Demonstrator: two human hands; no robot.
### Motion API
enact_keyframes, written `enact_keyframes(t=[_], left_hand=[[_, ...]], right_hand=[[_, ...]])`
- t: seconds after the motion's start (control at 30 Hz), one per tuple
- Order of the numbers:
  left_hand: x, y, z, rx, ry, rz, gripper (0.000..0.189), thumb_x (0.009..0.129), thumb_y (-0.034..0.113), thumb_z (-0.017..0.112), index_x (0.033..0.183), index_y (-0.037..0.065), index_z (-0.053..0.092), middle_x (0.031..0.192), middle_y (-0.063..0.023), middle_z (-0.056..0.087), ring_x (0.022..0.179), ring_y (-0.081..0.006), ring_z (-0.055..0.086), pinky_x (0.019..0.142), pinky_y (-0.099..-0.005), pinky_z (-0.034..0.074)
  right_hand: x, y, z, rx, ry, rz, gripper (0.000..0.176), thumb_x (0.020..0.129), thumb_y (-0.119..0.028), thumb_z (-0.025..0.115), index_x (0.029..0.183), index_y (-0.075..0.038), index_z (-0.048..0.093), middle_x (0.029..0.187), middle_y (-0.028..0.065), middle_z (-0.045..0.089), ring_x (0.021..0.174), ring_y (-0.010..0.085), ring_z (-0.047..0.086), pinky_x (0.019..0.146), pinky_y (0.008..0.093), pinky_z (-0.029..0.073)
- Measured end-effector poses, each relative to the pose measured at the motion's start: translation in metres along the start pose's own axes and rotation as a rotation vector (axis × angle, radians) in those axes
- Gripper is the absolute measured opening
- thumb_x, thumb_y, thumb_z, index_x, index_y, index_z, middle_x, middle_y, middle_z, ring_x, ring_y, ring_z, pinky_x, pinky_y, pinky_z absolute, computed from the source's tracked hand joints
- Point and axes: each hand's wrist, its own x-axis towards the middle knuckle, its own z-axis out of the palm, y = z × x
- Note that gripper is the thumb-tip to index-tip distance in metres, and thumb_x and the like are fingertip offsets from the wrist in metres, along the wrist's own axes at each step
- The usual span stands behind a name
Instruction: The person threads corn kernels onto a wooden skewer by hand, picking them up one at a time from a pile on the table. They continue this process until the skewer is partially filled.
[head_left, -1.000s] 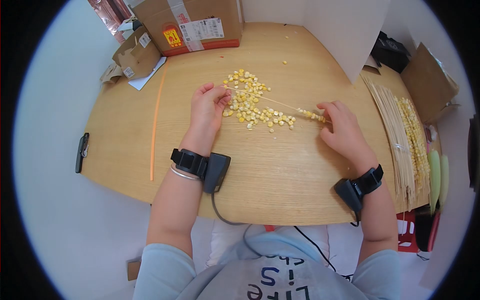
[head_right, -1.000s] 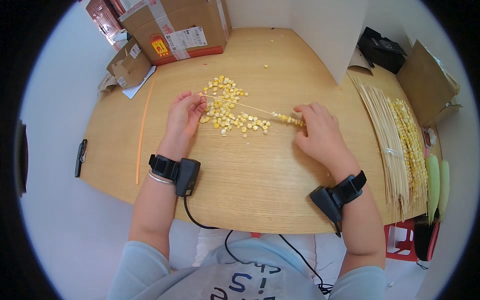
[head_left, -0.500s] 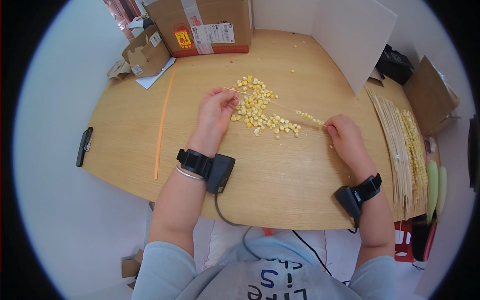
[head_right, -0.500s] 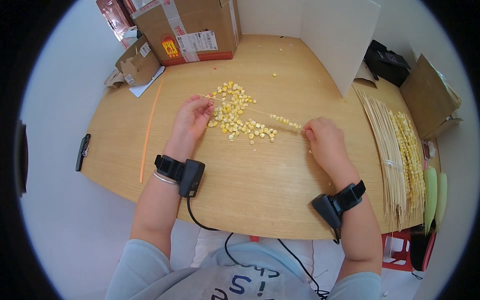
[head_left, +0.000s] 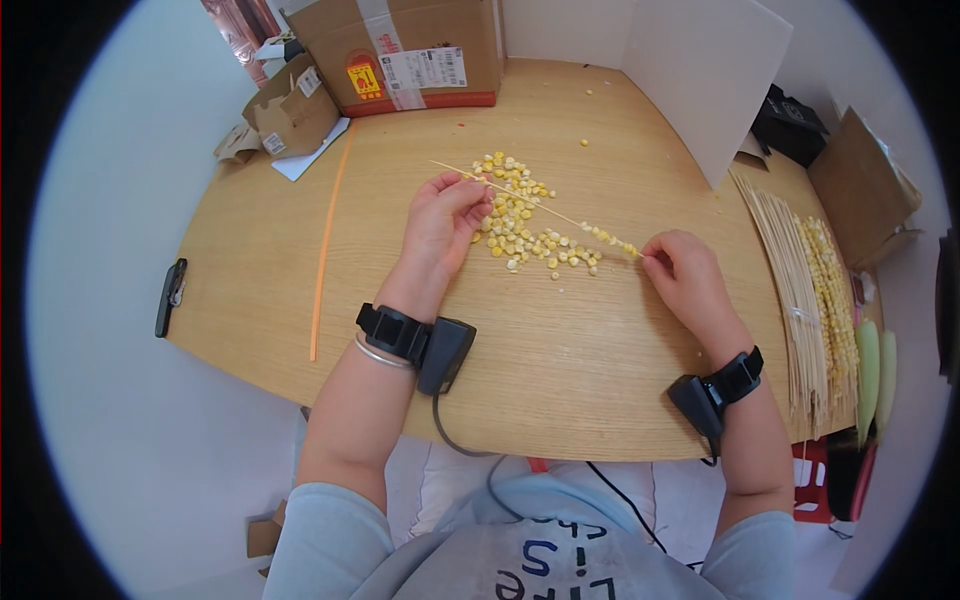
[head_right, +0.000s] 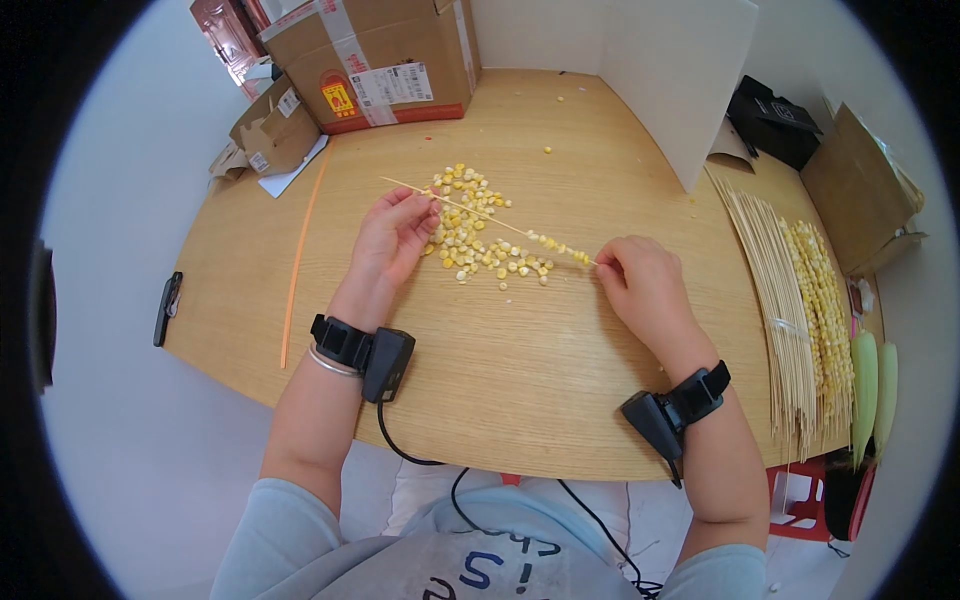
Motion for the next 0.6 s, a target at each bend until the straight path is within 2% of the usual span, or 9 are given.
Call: enact_keyframes(t=[0.17, 0.33, 0.6], left_hand=[[-0.005, -0.003, 0.007, 0.077, -0.035, 0.02, 0.023, 0.082, -0.003, 0.062, 0.098, 0.003, 0.046, 0.097, -0.0155, 0.061, 0.082, -0.0219, 0.062, 0.073, -0.0298, 0.054], [-0.016, -0.011, 0.022, 0.164, -0.078, 0.026, 0.033, 0.081, -0.002, 0.065, 0.104, 0.003, 0.042, 0.097, -0.0163, 0.062, 0.081, -0.0209, 0.063, 0.073, -0.0301, 0.054], [-0.033, -0.015, 0.039, 0.306, -0.219, -0.042, 0.042, 0.081, -0.001, 0.067, 0.112, 0.004, 0.039, 0.096, -0.017, 0.063, 0.081, -0.0211, 0.064, 0.071, -0.0298, 0.053]], right_hand=[[0.0, -0.005, 0.0, 0.048, -0.002, -0.002, 0.006, 0.077, -0.009, 0.064, 0.077, -0.003, 0.061, 0.076, 0.011, 0.061, 0.076, 0.0274, 0.058, 0.07, 0.0382, 0.045], [-0.001, -0.012, 0.0, 0.16, -0.028, -0.022, 0.008, 0.075, -0.008, 0.066, 0.076, -0.003, 0.06, 0.071, 0.01, 0.06, 0.07, 0.026, 0.057, 0.067, 0.0376, 0.044], [-0.005, -0.017, 0.001, 0.139, -0.023, -0.109, 0.009, 0.076, -0.01, 0.066, 0.079, -0.006, 0.059, 0.073, 0.0059, 0.059, 0.074, 0.0238, 0.057, 0.073, 0.0362, 0.04]])
